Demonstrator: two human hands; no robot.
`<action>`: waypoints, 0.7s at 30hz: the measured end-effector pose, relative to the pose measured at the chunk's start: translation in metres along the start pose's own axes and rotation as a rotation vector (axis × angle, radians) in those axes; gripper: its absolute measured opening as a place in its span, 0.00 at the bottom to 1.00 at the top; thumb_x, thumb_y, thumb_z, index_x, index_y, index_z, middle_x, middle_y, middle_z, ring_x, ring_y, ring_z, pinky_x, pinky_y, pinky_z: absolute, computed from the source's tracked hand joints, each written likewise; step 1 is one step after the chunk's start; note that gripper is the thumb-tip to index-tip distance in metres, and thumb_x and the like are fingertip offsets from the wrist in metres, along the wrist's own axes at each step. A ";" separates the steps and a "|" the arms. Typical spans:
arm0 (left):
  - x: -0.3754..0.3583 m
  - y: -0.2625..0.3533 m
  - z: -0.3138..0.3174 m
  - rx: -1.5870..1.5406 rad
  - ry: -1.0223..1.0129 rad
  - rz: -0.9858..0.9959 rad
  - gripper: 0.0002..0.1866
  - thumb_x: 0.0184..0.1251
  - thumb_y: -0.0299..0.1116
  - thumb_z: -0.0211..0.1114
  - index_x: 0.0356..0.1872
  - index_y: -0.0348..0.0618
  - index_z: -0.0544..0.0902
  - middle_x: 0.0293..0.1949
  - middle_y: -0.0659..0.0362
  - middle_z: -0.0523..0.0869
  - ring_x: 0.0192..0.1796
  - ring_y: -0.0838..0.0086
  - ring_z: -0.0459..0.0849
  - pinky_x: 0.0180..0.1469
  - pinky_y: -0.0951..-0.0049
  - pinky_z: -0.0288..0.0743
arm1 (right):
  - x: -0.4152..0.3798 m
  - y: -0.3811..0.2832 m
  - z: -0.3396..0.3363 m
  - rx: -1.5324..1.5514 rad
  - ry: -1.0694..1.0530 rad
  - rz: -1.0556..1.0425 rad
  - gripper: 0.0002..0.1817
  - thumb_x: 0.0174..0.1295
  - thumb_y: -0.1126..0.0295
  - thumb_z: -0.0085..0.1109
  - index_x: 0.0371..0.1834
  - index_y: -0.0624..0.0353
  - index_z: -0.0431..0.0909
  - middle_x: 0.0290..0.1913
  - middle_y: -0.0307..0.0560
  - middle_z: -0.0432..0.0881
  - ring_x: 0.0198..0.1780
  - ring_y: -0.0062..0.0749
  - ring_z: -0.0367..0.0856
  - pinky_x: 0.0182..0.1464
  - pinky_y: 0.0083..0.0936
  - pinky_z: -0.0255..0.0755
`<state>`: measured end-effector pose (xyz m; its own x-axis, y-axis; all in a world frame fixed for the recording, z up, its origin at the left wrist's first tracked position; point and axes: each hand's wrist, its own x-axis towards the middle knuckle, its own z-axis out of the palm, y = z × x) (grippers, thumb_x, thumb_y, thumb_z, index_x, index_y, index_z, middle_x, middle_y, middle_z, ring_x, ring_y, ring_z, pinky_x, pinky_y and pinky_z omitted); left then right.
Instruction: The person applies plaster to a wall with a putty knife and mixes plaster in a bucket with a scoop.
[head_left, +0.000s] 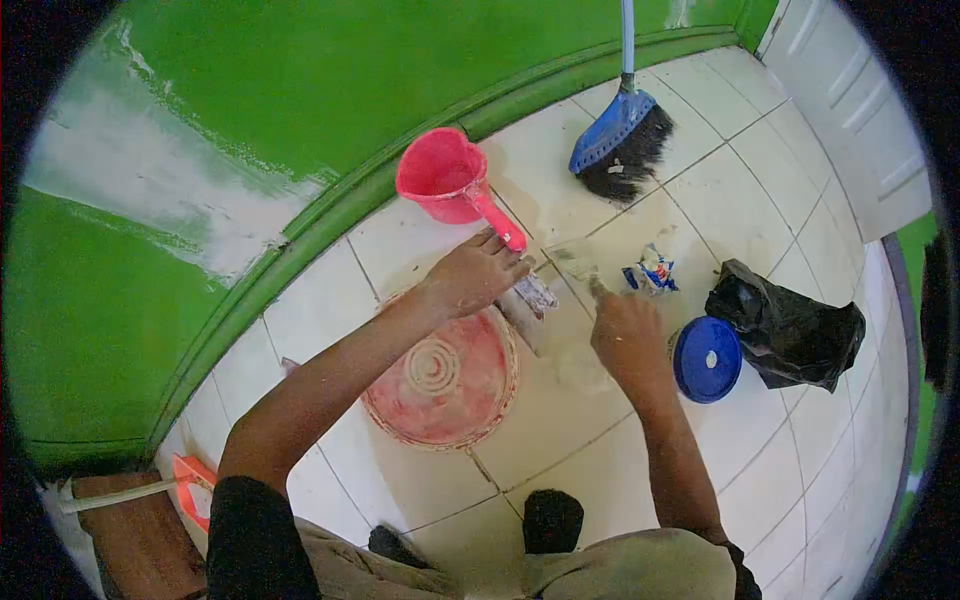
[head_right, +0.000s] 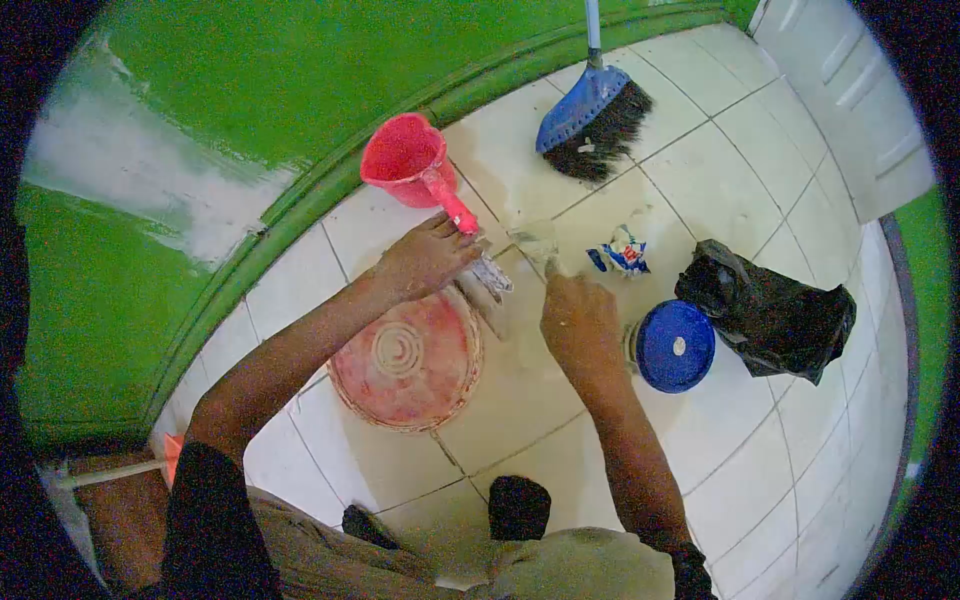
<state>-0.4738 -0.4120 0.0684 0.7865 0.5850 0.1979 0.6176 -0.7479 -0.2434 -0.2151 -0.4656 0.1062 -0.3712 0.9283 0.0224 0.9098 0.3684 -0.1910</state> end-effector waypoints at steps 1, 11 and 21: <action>-0.001 0.000 -0.005 0.002 0.001 -0.005 0.20 0.58 0.35 0.59 0.53 0.43 0.80 0.52 0.57 0.83 0.59 0.62 0.78 0.66 0.60 0.68 | 0.004 -0.004 0.005 -0.029 0.000 -0.018 0.09 0.60 0.72 0.51 0.40 0.62 0.78 0.31 0.54 0.80 0.33 0.48 0.81 0.36 0.44 0.75; 0.009 0.003 -0.046 -0.082 -0.318 -0.036 0.13 0.57 0.33 0.60 0.45 0.50 0.82 0.40 0.60 0.84 0.50 0.66 0.82 0.57 0.63 0.72 | 0.036 0.007 0.044 -0.043 0.271 -0.113 0.08 0.58 0.72 0.52 0.35 0.63 0.80 0.25 0.55 0.80 0.31 0.48 0.83 0.35 0.42 0.77; -0.012 -0.001 -0.089 -0.066 -0.208 0.051 0.08 0.56 0.33 0.61 0.37 0.50 0.82 0.37 0.61 0.84 0.47 0.67 0.83 0.56 0.64 0.73 | 0.091 0.010 0.027 -0.050 -0.021 -0.032 0.08 0.56 0.73 0.52 0.37 0.62 0.78 0.37 0.62 0.83 0.42 0.54 0.83 0.48 0.45 0.76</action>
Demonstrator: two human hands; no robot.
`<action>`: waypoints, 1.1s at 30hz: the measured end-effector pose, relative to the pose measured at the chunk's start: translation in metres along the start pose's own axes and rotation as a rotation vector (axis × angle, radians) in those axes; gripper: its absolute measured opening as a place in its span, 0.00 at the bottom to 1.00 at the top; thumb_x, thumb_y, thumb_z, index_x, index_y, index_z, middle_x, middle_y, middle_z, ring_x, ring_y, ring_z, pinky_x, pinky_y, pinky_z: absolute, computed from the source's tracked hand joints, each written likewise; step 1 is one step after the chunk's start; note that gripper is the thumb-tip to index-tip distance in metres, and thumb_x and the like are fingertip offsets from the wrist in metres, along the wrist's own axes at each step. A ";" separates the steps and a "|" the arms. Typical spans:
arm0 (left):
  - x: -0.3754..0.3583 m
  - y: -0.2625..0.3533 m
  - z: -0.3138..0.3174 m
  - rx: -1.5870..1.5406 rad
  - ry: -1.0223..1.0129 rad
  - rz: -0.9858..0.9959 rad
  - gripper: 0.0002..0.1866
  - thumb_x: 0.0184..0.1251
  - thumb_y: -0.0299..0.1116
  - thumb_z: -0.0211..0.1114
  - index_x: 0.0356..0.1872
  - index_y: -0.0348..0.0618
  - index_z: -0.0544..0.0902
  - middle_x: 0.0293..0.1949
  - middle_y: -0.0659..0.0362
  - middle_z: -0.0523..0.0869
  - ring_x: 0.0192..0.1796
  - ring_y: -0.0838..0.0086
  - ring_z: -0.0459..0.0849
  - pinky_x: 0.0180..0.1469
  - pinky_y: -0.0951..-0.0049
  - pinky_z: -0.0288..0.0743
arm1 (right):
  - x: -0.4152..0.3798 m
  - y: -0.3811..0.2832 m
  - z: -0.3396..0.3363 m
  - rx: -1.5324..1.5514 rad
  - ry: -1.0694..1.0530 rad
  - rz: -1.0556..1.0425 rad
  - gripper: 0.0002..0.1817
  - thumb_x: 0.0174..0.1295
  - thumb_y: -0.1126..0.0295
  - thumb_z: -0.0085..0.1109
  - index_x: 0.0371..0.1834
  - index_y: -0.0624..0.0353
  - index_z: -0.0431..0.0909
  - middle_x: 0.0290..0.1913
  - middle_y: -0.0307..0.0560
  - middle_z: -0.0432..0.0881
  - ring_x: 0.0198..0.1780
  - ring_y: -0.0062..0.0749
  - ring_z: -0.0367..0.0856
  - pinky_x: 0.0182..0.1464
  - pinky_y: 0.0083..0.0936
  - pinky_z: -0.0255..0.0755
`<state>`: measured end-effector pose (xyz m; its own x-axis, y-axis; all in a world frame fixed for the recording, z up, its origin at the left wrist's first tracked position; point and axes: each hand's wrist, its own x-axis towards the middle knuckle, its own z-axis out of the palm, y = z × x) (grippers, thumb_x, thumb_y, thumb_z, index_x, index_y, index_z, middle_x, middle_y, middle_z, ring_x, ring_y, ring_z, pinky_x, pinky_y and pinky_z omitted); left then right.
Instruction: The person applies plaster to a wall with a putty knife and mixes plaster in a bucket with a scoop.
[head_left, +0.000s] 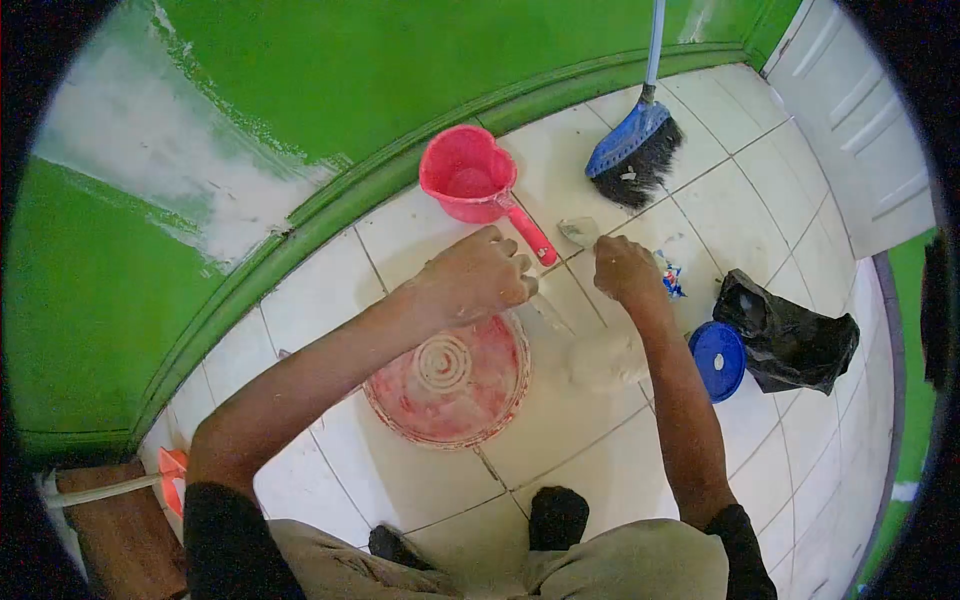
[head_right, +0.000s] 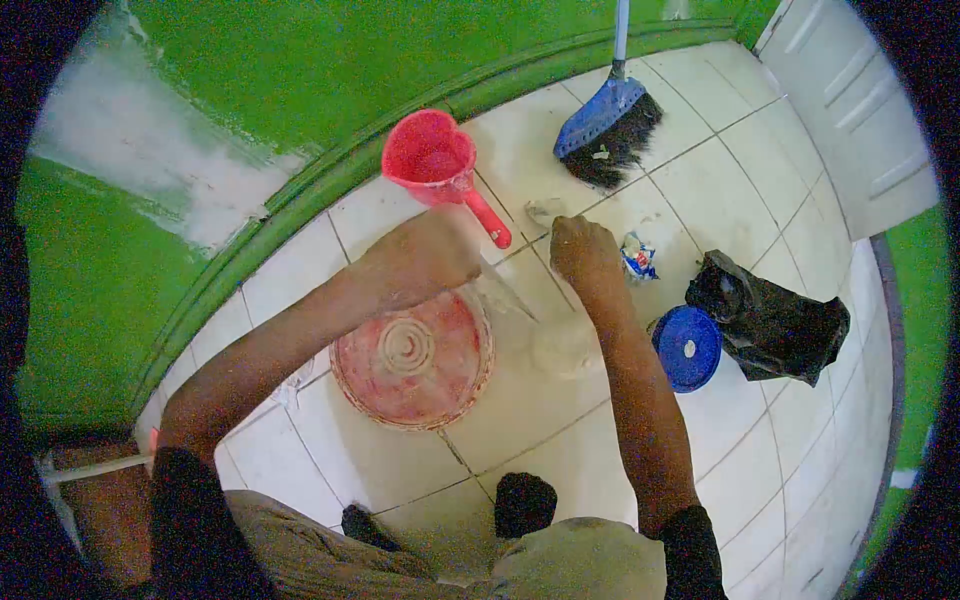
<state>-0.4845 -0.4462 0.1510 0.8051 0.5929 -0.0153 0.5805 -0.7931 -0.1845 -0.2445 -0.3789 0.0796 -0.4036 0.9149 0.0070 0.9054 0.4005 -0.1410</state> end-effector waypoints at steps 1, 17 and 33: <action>-0.010 0.002 -0.009 0.001 0.004 -0.001 0.08 0.56 0.33 0.61 0.37 0.50 0.82 0.37 0.61 0.84 0.47 0.67 0.83 0.56 0.64 0.73 | 0.003 0.001 0.001 -0.009 -0.009 -0.014 0.09 0.56 0.73 0.52 0.38 0.62 0.78 0.38 0.62 0.83 0.42 0.54 0.83 0.48 0.45 0.77; -0.267 0.119 0.008 -1.322 0.681 -1.338 0.09 0.62 0.29 0.68 0.41 0.37 0.83 0.33 0.60 0.86 0.34 0.78 0.85 0.37 0.76 0.80 | -0.085 0.003 -0.054 0.325 0.278 0.007 0.21 0.64 0.68 0.53 0.60 0.61 0.74 0.38 0.67 0.82 0.36 0.64 0.79 0.40 0.49 0.74; -0.309 0.181 0.094 -2.096 1.474 -1.309 0.13 0.71 0.29 0.58 0.54 0.40 0.75 0.47 0.59 0.84 0.46 0.73 0.85 0.49 0.71 0.83 | -0.167 -0.113 0.026 1.517 -0.781 0.308 0.17 0.70 0.62 0.55 0.52 0.64 0.72 0.31 0.40 0.77 0.24 0.23 0.78 0.23 0.24 0.77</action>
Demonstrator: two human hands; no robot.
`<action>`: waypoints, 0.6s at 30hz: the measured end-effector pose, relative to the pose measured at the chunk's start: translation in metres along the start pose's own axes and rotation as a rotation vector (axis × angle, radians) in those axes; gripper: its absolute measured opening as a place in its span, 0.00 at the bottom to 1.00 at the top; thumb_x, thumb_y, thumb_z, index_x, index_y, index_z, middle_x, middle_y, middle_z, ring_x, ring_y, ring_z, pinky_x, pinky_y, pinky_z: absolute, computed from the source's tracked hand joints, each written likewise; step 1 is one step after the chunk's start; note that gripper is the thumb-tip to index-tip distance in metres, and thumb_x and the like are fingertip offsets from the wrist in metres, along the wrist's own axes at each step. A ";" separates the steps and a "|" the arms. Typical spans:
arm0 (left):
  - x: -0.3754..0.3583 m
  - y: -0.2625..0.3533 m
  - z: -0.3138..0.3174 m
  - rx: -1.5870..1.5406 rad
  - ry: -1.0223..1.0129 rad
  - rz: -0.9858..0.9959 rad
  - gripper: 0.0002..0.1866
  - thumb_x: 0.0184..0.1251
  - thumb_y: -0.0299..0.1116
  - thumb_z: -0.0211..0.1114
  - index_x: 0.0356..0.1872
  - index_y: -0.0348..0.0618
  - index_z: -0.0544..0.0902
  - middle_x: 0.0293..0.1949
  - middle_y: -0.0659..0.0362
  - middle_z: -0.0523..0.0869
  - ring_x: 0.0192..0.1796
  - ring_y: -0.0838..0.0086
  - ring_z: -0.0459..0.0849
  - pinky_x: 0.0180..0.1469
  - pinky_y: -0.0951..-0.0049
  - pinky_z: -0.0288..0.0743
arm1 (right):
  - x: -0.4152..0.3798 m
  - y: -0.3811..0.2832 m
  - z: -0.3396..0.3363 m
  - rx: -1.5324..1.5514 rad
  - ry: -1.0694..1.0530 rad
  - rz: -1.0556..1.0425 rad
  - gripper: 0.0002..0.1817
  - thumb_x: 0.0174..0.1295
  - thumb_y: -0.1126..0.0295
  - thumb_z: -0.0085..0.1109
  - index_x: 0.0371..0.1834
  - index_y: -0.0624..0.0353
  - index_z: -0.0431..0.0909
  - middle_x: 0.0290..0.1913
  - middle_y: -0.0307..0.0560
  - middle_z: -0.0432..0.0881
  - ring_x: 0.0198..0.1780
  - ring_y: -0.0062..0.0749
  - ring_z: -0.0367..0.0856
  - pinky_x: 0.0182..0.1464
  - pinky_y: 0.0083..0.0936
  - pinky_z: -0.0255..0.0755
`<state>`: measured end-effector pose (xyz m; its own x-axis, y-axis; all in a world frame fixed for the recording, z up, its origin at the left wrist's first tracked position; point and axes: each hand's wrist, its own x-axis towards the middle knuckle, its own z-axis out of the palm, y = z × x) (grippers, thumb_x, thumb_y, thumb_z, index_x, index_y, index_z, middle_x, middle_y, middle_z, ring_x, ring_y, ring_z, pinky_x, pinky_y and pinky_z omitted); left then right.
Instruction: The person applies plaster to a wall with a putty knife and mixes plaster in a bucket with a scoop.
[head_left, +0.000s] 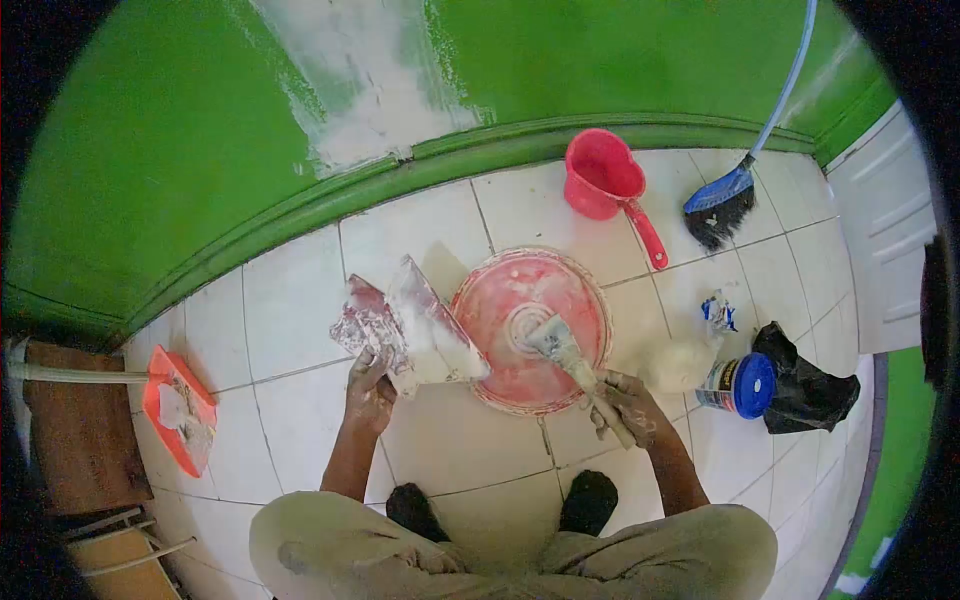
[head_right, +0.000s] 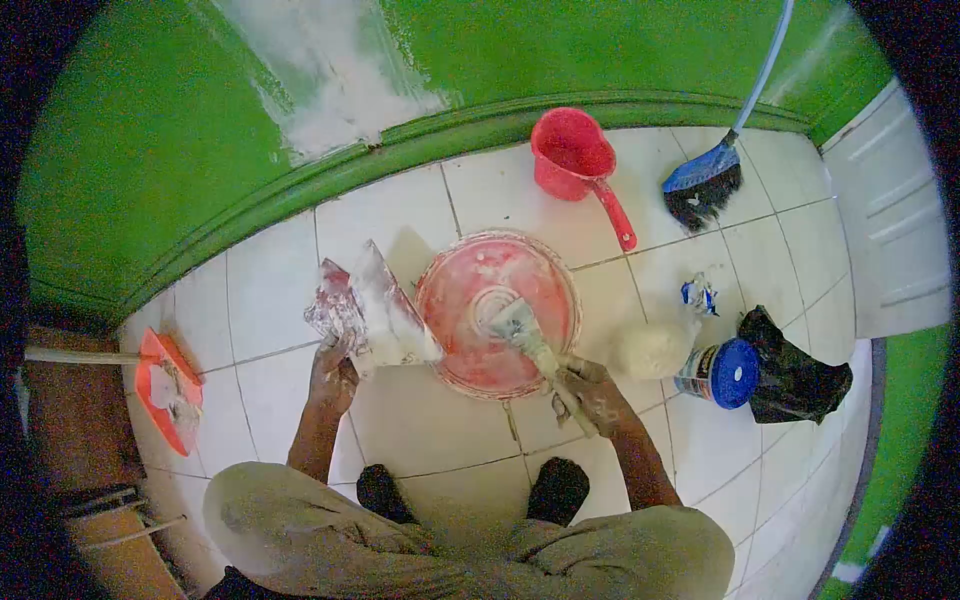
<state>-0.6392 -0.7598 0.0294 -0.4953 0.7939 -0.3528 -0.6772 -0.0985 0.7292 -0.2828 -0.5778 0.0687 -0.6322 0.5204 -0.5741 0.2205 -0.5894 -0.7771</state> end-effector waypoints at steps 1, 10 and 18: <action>0.000 0.000 -0.004 -0.037 -0.022 -0.028 0.15 0.72 0.29 0.58 0.57 0.40 0.74 0.48 0.59 0.84 0.47 0.73 0.85 0.49 0.71 0.83 | 0.005 0.002 0.001 0.085 -0.017 -0.004 0.17 0.70 0.62 0.55 0.52 0.64 0.73 0.31 0.40 0.77 0.24 0.23 0.77 0.23 0.24 0.77; -0.009 0.002 -0.002 -0.115 -0.022 -0.090 0.25 0.66 0.27 0.62 0.64 0.43 0.69 0.49 0.58 0.83 0.47 0.72 0.85 0.48 0.70 0.83 | -0.008 -0.021 -0.008 -0.252 0.072 0.167 0.20 0.70 0.62 0.52 0.58 0.64 0.71 0.33 0.43 0.81 0.19 0.20 0.73 0.17 0.20 0.71; -0.002 -0.026 -0.030 -0.198 -0.165 -0.214 0.27 0.63 0.35 0.66 0.62 0.39 0.71 0.50 0.57 0.83 0.51 0.69 0.84 0.52 0.64 0.81 | -0.020 -0.047 -0.002 -0.324 0.125 0.136 0.26 0.70 0.57 0.54 0.64 0.62 0.69 0.31 0.43 0.77 0.17 0.19 0.71 0.17 0.20 0.69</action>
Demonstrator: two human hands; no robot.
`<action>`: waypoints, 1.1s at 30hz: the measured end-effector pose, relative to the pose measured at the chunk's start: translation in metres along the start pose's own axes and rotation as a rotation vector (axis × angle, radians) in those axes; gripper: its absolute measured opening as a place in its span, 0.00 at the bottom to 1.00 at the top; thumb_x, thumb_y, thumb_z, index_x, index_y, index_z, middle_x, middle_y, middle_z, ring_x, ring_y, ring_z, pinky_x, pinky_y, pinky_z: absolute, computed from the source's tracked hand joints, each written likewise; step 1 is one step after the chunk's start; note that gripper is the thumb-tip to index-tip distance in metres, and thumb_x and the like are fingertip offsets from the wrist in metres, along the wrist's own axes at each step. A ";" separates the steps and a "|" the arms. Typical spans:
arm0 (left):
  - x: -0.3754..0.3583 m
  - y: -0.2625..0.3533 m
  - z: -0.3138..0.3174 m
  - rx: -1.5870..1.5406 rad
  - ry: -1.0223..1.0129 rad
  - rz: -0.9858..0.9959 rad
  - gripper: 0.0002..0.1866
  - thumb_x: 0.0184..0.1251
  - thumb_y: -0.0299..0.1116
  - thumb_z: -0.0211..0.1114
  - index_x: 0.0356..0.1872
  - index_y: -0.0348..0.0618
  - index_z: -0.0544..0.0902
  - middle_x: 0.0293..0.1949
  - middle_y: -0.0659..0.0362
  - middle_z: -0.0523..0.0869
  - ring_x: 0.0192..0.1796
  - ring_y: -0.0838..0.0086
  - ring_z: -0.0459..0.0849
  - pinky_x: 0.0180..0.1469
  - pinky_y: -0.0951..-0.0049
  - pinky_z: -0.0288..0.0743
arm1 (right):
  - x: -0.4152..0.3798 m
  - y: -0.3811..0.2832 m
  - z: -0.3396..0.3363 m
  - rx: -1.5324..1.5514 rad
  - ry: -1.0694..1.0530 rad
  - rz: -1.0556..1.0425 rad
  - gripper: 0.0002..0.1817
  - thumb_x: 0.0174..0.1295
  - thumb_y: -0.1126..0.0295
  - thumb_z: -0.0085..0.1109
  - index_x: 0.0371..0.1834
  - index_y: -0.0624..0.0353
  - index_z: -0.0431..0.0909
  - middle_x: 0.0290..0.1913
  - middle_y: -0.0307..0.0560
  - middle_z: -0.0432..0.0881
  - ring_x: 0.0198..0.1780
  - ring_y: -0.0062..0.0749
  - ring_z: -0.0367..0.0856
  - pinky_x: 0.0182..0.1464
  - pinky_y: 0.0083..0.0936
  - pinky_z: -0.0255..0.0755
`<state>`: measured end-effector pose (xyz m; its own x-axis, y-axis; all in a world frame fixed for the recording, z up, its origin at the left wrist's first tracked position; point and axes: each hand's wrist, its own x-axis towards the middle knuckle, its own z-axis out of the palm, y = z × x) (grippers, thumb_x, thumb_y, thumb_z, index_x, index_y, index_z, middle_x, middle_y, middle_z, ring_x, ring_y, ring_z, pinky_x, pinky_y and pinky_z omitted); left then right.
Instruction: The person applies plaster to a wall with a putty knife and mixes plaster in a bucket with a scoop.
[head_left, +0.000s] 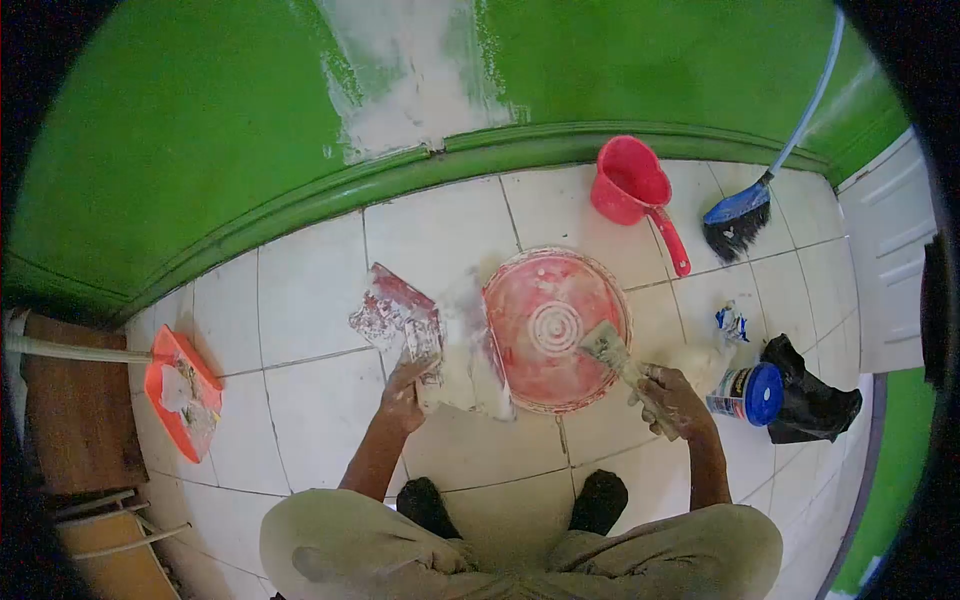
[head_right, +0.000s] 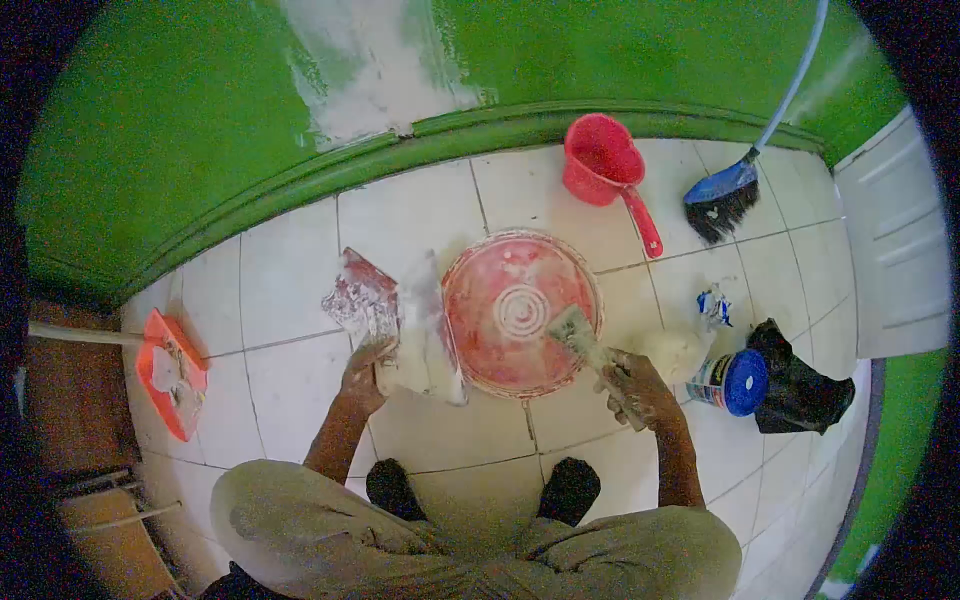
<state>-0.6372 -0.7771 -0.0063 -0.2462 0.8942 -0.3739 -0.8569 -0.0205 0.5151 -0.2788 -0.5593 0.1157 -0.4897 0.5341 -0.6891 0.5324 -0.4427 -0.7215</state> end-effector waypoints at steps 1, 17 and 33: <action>0.001 -0.003 0.003 -0.026 0.040 -0.023 0.26 0.63 0.34 0.66 0.62 0.41 0.71 0.50 0.58 0.83 0.50 0.69 0.84 0.51 0.65 0.81 | -0.004 -0.005 0.001 -0.034 0.012 -0.036 0.26 0.69 0.58 0.55 0.64 0.62 0.69 0.30 0.42 0.76 0.18 0.20 0.71 0.17 0.20 0.69; 0.027 -0.004 0.065 0.396 0.170 0.503 0.19 0.68 0.30 0.64 0.57 0.40 0.71 0.48 0.63 0.80 0.49 0.80 0.77 0.54 0.74 0.71 | -0.001 0.003 0.092 -0.833 0.217 -0.672 0.21 0.62 0.77 0.57 0.61 0.60 0.75 0.41 0.64 0.80 0.41 0.56 0.81 0.46 0.42 0.75; 0.025 -0.026 0.075 0.224 0.266 0.529 0.24 0.66 0.25 0.64 0.62 0.36 0.68 0.51 0.60 0.79 0.51 0.76 0.77 0.55 0.72 0.73 | 0.020 0.016 0.117 -0.866 0.143 -0.632 0.25 0.60 0.78 0.55 0.63 0.53 0.73 0.38 0.61 0.76 0.37 0.58 0.78 0.38 0.44 0.75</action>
<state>-0.5865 -0.7208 0.0290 -0.7398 0.6458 -0.1886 -0.4796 -0.3097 0.8210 -0.3615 -0.6401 0.0828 -0.7915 0.5914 -0.1543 0.5466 0.5719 -0.6117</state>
